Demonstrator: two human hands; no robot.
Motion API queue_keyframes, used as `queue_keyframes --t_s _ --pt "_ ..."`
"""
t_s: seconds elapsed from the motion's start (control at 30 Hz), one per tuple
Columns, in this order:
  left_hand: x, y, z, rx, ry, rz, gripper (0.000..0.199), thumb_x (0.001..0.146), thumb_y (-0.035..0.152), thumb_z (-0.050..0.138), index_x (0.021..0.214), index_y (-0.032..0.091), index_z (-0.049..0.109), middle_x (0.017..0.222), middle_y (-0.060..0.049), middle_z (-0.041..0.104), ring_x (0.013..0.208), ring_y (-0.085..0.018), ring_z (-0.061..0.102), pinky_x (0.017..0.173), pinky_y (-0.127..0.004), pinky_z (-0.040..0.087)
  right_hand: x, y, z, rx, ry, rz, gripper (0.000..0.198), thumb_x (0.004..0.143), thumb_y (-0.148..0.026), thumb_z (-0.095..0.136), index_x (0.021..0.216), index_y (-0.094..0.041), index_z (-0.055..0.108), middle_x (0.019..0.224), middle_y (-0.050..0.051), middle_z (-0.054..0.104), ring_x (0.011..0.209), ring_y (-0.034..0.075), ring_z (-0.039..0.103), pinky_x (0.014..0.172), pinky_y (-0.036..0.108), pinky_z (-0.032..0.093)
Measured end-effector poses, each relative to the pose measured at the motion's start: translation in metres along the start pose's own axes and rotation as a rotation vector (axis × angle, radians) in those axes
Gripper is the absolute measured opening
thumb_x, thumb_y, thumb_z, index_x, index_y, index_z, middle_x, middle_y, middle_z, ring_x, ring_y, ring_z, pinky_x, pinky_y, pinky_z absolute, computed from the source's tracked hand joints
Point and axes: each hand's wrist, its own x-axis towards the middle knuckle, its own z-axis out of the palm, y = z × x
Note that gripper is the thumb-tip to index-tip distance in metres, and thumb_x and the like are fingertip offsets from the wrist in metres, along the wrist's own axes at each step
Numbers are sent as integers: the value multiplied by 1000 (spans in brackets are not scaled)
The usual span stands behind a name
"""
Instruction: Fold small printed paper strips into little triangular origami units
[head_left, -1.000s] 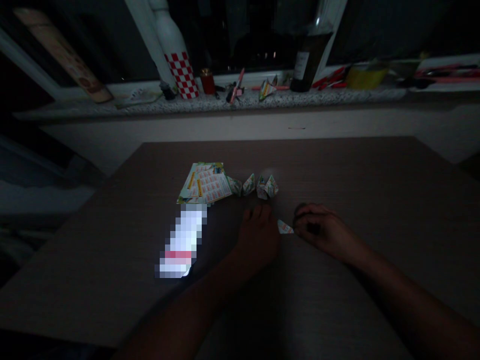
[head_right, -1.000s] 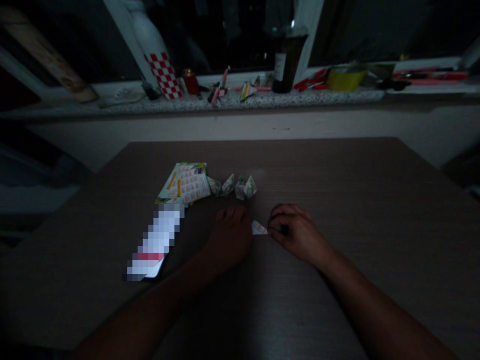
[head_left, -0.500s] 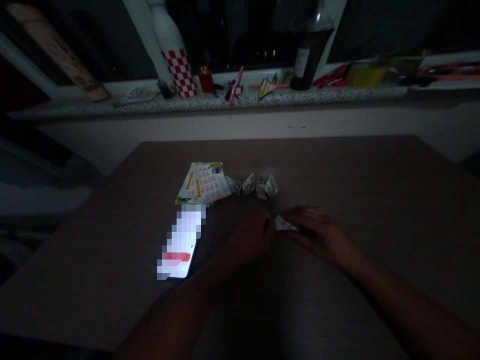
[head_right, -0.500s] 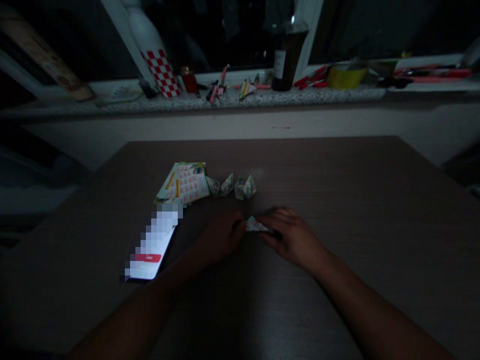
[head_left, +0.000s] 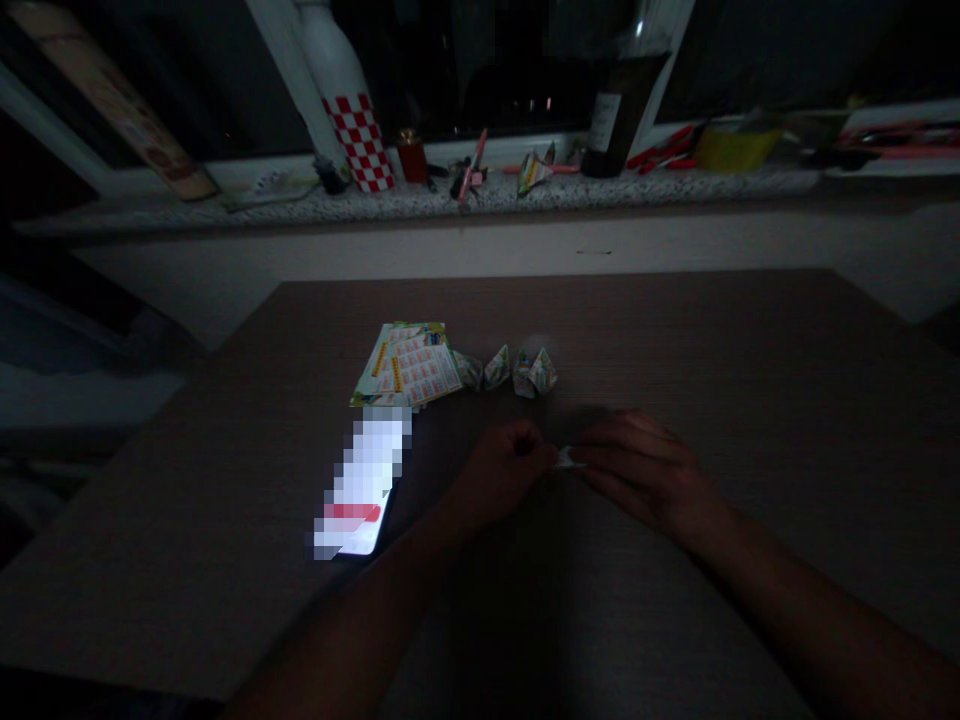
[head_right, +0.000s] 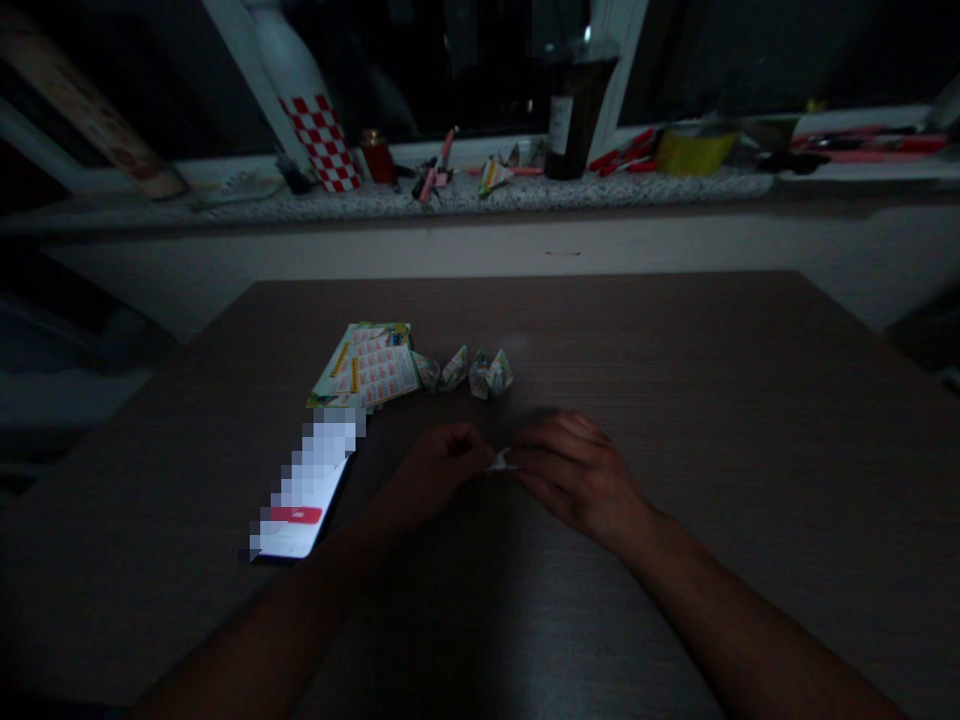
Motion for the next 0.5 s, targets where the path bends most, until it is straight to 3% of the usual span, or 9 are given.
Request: queue_keyframes --t_s 0.13,0.23,0.37,0.5 --pt "-7 3 -2 177 63 130 17 82 27 52 69 16 54 60 4 50 56 -10 46 53 -22 34 2 -2 -1 53 -17 -26 16 84 -14 63 98 -20 67 86 5 72 78 18 64 75 36 50" --pt "-13 5 -6 376 151 395 12 83 27 53 83 16 57 73 -1 59 67 -14 54 62 -26 42 2 -2 -2 90 -9 2 13 84 -13 63 95 -18 67 81 5 71 75 17 64 73 35 50" --pt "-16 7 -8 595 141 787 10 83 23 56 89 16 60 93 -7 62 90 -18 57 80 -31 47 3 -3 -4 132 -27 16 9 83 -11 63 89 -16 67 77 5 70 71 17 63 70 34 48" --pt "-14 8 -7 723 117 910 9 86 21 54 84 16 61 88 -6 63 83 -16 56 77 -30 46 3 -5 -5 134 -48 15 7 84 -11 62 86 -15 67 74 6 69 69 16 63 70 34 47"
